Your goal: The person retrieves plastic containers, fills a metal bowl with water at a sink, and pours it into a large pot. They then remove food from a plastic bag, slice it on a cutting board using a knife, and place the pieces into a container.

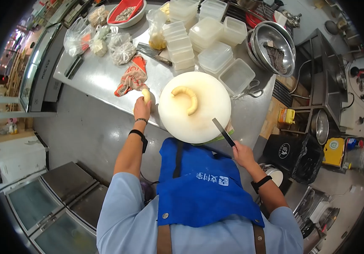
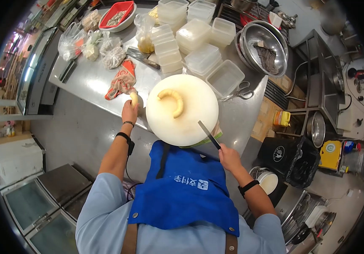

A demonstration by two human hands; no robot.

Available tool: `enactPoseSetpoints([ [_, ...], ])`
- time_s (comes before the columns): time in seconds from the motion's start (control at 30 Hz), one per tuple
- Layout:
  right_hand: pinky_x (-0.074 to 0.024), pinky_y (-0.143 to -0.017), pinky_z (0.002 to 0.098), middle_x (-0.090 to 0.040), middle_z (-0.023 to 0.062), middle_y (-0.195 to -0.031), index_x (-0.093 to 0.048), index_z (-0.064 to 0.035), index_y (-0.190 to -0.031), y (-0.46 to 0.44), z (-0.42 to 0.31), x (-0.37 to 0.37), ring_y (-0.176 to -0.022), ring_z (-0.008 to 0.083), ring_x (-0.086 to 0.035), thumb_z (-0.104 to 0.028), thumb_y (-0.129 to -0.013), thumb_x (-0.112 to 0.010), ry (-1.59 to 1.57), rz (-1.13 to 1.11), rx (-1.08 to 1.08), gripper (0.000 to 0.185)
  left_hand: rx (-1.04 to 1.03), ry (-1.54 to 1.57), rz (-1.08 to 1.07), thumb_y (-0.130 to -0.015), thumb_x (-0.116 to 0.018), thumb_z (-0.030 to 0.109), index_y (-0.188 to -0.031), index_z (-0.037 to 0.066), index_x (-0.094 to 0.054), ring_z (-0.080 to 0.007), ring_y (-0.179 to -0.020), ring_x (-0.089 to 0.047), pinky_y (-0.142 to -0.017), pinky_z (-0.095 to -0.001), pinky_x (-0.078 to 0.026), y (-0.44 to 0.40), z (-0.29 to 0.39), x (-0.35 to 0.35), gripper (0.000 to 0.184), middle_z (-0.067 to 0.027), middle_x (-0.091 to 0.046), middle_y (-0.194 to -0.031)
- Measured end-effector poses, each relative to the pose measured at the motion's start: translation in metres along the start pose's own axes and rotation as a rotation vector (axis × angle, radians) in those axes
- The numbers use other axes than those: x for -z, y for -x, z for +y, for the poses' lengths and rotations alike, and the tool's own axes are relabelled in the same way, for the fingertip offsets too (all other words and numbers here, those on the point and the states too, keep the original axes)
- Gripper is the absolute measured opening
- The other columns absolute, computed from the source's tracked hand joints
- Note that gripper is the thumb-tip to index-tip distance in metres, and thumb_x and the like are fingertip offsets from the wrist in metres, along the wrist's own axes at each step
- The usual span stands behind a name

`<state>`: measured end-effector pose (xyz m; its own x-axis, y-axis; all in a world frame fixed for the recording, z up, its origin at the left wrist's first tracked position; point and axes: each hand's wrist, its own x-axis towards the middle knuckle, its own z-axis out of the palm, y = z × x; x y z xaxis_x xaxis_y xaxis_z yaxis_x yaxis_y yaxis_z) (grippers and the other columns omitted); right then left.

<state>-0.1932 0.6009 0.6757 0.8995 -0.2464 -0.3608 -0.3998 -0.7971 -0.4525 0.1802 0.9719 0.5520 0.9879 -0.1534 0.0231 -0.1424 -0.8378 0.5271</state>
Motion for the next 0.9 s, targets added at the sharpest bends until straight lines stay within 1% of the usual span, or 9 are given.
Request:
enactPoseSetpoints([
  [0.1,-0.0504,-0.07,0.0581,-0.069,0.0232,-0.08,-0.061,-0.0071,-0.109,-0.01,0.003,-0.006,-0.078,0.0476,-0.066,-0.021,-0.097,-0.06,-0.051,0.01,-0.058,0.018,0.023,-0.09,0.117,-0.084,-0.074,0.018,-0.127,0.001,-0.059,-0.0393,-0.121,-0.058,-0.102,-0.0498,-0.047,-0.026,0.077,-0.004,0.049,-0.0211,-0.064,-0.124],
  [0.2,-0.0508,-0.072,0.0591,-0.068,0.0253,-0.079,-0.059,-0.0049,-0.101,-0.018,0.004,-0.017,-0.078,0.0492,-0.065,-0.021,-0.096,-0.059,-0.143,0.047,-0.077,0.017,-0.711,0.077,-0.34,-0.08,-0.067,0.003,-0.142,0.009,-0.053,-0.0387,-0.134,-0.05,-0.116,-0.0523,-0.037,-0.043,0.149,-0.002,0.063,-0.017,-0.057,-0.142],
  [0.27,-0.0506,-0.073,0.0591,-0.068,0.0257,-0.08,-0.059,-0.0038,-0.101,-0.019,0.005,-0.022,-0.079,0.0496,-0.065,-0.021,-0.096,-0.059,-0.222,0.076,-0.065,0.018,-1.12,-0.157,-0.259,-0.088,-0.059,0.005,-0.137,0.021,-0.061,-0.0315,-0.14,-0.049,-0.123,-0.0618,-0.023,-0.033,0.179,-0.025,0.051,-0.0031,-0.062,-0.138],
  [0.33,-0.0506,-0.073,0.059,-0.068,0.0256,-0.081,-0.059,-0.0031,-0.101,-0.019,0.003,-0.022,-0.079,0.0496,-0.065,-0.021,-0.095,-0.059,-0.238,0.071,-0.062,0.019,-1.201,-0.351,-0.626,-0.087,-0.063,0.007,-0.124,0.017,-0.067,-0.032,-0.129,-0.056,-0.116,-0.056,-0.036,-0.047,0.187,-0.047,0.039,-0.006,-0.062,-0.132],
  [0.43,-0.0507,-0.073,0.0592,-0.068,0.0257,-0.082,-0.06,-0.0032,-0.103,-0.02,0.0,-0.02,-0.08,0.0496,-0.065,-0.02,-0.095,-0.059,-0.256,0.096,-0.073,0.019,-1.123,-0.283,-0.66,-0.085,-0.065,0.008,-0.108,0.013,-0.069,-0.0317,-0.114,-0.06,-0.102,-0.0492,-0.047,-0.057,0.196,-0.034,0.024,-0.0102,-0.061,-0.124],
  [0.53,-0.0511,-0.075,0.0598,-0.069,0.0262,-0.083,-0.061,-0.0038,-0.107,-0.023,-0.008,-0.017,-0.081,0.0498,-0.065,-0.02,-0.096,-0.059,-0.217,0.136,-0.103,0.02,-1.088,-0.215,-0.483,-0.082,-0.065,0.006,-0.103,0.01,-0.064,-0.0316,-0.102,-0.059,-0.088,-0.0437,-0.05,-0.028,0.197,0.017,0.022,-0.0126,-0.06,-0.112],
  [0.63,-0.0516,-0.076,0.0604,-0.069,0.0265,-0.085,-0.061,-0.0045,-0.111,-0.038,-0.011,-0.025,-0.083,0.0497,-0.066,-0.021,-0.097,-0.057,-0.157,0.116,-0.131,0.022,-1.141,-0.267,-0.36,-0.078,-0.063,0.005,-0.107,0.006,-0.059,-0.0323,-0.103,-0.059,-0.09,-0.0409,-0.048,0.018,0.16,0.007,0.03,-0.0123,-0.06,-0.111],
  [0.73,-0.0517,-0.077,0.0611,-0.069,0.0267,-0.086,-0.06,-0.0047,-0.113,-0.059,-0.016,-0.03,-0.083,0.0494,-0.067,-0.021,-0.097,-0.056,-0.129,0.13,-0.091,0.023,-0.909,-0.121,-0.539,-0.083,-0.076,0.019,-0.109,0.006,-0.057,-0.0327,-0.103,-0.06,-0.093,-0.043,-0.046,0.06,0.141,-0.005,0.035,-0.0132,-0.061,-0.106],
  [0.9,-0.0533,-0.073,0.0588,-0.069,0.0246,-0.083,-0.058,-0.0053,-0.11,-0.075,-0.038,-0.028,-0.08,0.0467,-0.068,-0.018,-0.095,-0.056,-0.038,0.094,-0.062,0.02,-0.618,0.097,-0.306,-0.082,-0.08,0.019,-0.108,0.007,-0.06,-0.0335,-0.098,-0.063,-0.088,-0.0442,-0.049,0.089,0.148,-0.034,0.035,-0.0131,-0.065,-0.104],
])
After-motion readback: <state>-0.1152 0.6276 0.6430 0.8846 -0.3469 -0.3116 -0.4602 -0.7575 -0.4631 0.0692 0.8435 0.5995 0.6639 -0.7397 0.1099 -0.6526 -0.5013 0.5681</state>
